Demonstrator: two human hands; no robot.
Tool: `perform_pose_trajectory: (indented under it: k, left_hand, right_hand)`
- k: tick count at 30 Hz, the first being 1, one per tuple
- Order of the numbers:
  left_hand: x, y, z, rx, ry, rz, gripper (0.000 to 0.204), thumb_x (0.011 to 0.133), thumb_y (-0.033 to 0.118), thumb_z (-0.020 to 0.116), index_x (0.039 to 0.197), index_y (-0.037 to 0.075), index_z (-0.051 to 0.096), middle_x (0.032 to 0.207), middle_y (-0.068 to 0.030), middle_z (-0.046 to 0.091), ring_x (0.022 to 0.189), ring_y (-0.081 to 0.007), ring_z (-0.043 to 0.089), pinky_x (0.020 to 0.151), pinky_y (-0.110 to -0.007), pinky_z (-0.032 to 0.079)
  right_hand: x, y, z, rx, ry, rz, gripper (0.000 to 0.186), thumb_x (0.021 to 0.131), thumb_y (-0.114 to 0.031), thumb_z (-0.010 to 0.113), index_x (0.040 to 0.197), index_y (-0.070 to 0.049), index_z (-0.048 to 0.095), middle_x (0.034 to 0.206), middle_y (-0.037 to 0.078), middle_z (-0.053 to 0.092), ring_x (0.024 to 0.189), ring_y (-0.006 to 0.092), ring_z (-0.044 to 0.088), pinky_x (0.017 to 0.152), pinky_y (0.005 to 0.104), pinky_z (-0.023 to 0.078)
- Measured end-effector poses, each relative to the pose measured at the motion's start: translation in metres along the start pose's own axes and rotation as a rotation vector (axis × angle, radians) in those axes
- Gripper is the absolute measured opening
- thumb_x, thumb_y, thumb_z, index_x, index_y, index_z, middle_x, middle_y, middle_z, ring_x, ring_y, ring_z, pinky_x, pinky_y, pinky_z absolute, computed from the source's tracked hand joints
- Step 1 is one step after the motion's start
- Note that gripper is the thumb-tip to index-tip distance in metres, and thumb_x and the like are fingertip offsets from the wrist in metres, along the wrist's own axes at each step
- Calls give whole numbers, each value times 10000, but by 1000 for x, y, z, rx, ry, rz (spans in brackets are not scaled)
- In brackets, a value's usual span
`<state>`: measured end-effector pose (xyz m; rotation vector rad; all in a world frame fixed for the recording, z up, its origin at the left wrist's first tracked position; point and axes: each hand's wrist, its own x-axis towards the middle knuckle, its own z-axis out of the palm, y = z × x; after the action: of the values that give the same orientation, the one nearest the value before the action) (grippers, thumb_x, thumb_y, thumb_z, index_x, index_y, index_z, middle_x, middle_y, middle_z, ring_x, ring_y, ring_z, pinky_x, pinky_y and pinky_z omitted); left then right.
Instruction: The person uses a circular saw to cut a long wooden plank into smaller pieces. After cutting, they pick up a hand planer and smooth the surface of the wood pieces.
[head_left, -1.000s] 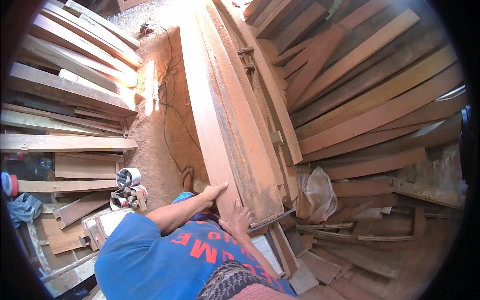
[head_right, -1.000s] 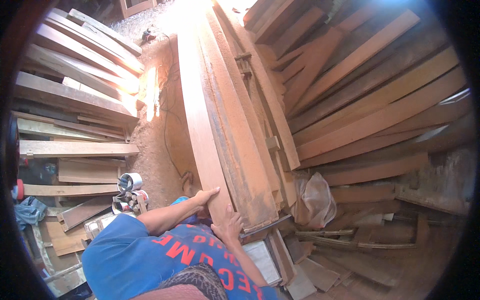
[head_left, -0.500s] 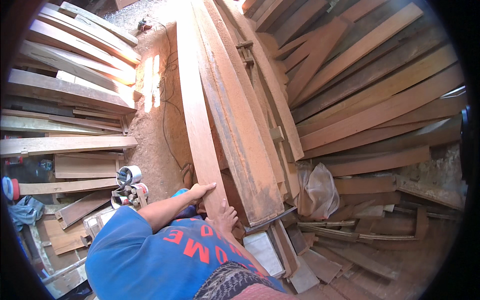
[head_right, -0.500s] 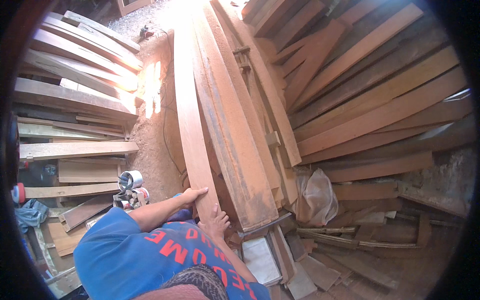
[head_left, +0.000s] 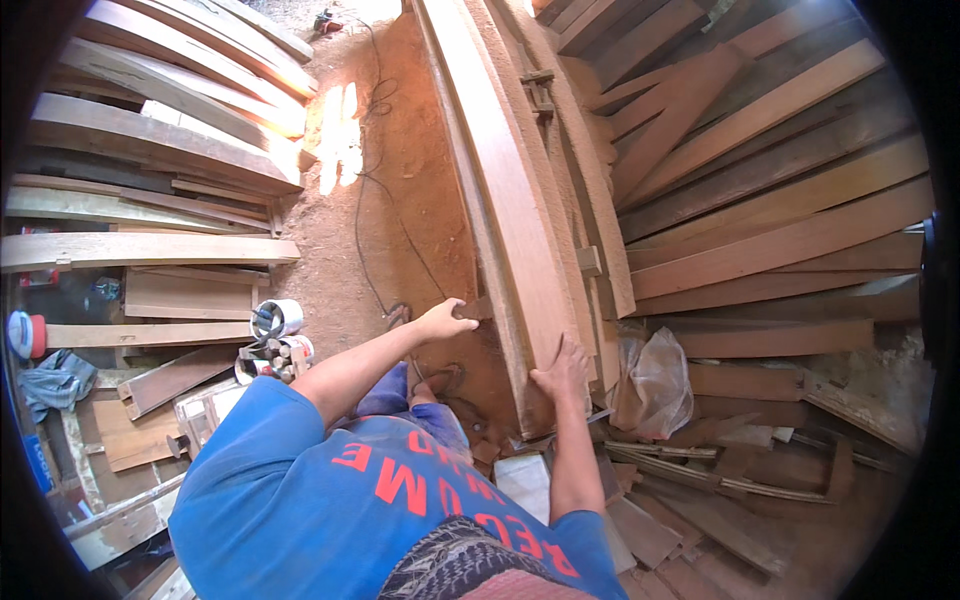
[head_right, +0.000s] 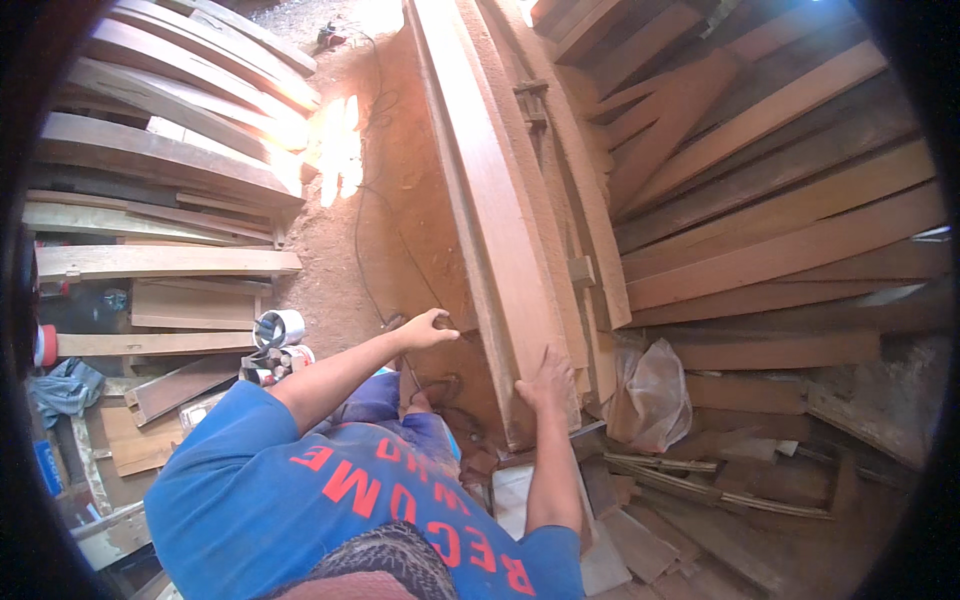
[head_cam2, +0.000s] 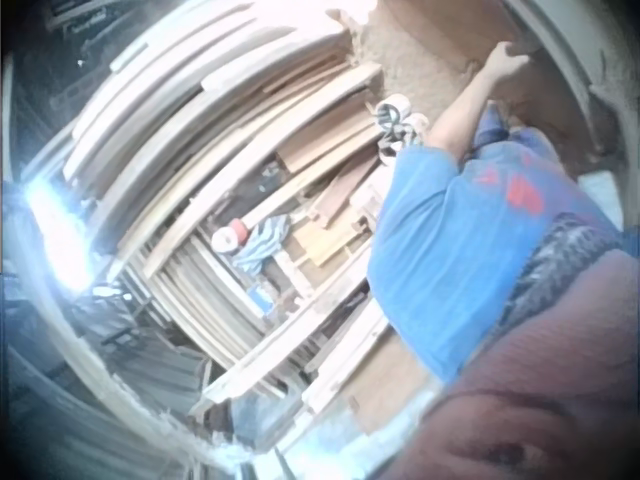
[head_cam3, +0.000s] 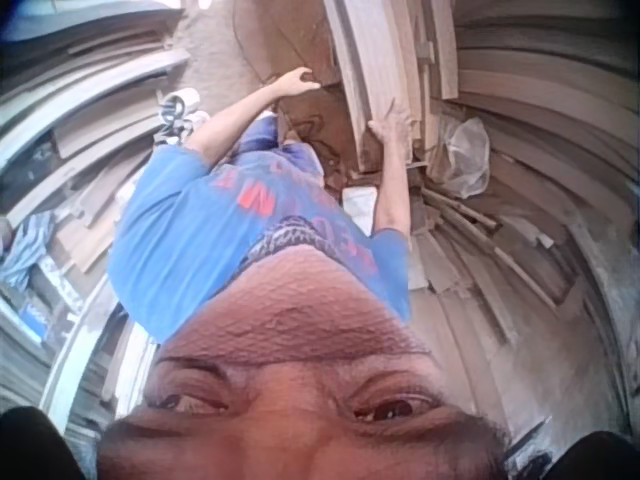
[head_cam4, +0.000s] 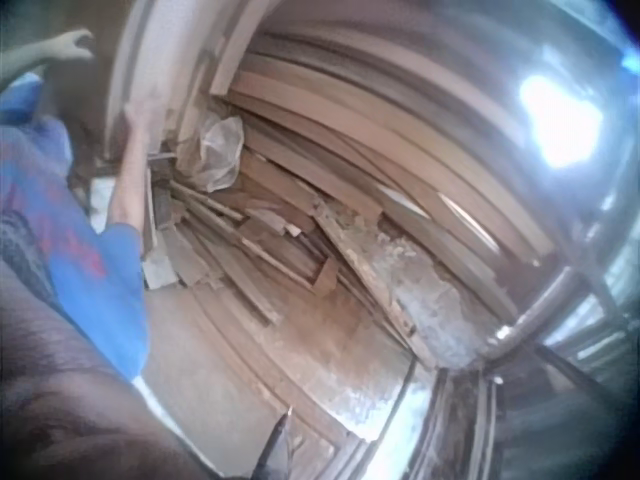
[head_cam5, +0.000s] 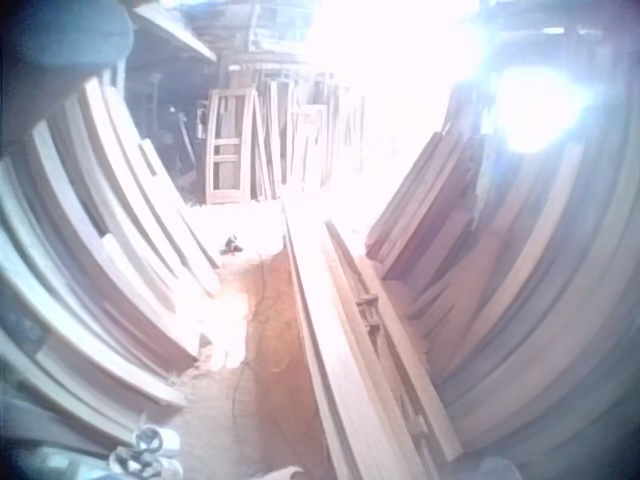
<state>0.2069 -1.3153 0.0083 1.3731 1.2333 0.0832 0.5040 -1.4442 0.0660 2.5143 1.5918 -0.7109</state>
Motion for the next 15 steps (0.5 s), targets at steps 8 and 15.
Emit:
perform_pose_trajectory:
  k: [8, 15]
  left_hand:
    - [-100, -152, -85, 569, -222, -414, 839, 811, 500, 762, 1463, 23, 539, 1415, -262, 608, 1324, -397, 584, 1126, -440, 466]
    - [-52, -157, -119, 710, -214, -17, 586, 860, 138, 673, 1420, 26, 540, 1399, -304, 560, 1310, -472, 532, 1101, -492, 450]
  right_hand:
    - [-17, -31, 18, 105, 239, 41, 982, 742, -280, 843, 1552, -77, 326, 1510, 306, 402, 1418, 499, 368, 1172, 584, 325]
    - [-89, -111, 113, 443, 473, 208, 722, 804, -143, 763, 1445, -35, 449, 1390, 245, 498, 1292, 456, 463, 1119, 553, 388]
